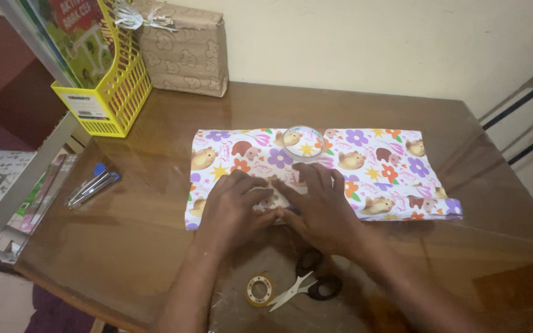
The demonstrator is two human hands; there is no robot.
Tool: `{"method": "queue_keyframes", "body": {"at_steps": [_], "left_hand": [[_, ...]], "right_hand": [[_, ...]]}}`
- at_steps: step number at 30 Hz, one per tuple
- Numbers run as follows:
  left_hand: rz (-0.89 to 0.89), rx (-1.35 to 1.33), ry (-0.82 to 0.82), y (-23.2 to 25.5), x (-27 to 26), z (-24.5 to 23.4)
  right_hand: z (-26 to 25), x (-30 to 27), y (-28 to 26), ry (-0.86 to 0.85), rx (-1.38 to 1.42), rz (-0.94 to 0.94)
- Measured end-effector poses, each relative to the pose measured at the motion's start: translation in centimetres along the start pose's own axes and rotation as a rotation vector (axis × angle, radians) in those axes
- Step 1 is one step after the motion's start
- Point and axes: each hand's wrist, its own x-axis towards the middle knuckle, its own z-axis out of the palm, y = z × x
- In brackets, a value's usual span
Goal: The person wraps a rectangular item with patterned wrapping paper on a wooden table. They fold the paper over the item, smooth the edges, and secure the seam with adhesive tape using scissors to cut the tape.
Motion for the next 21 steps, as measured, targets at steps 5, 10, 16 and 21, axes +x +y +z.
{"method": "queue_keyframes", "body": {"at_steps": [5, 10, 16, 21], "left_hand": [[-0.021, 0.071, -0.035, 0.2, 0.1, -0.1], [-0.002, 0.133, -0.036, 0.3, 0.4, -0.4], [-0.103, -0.022, -0.015, 1.9, -0.8, -0.9], [-0.304, -0.254, -0.193, 4.3, -4.9, -2.3]], "right_hand": [[-0.1, -3.7, -0.4, 0.187, 0.145, 0.14], [0.3, -7.7, 0.5, 0.253, 0.415, 0.237], [1.3, -8.5, 0.9, 0.025, 0.746, 0.313], [1.3, -8.5, 0.3, -0.084, 0.78, 0.197]]}}
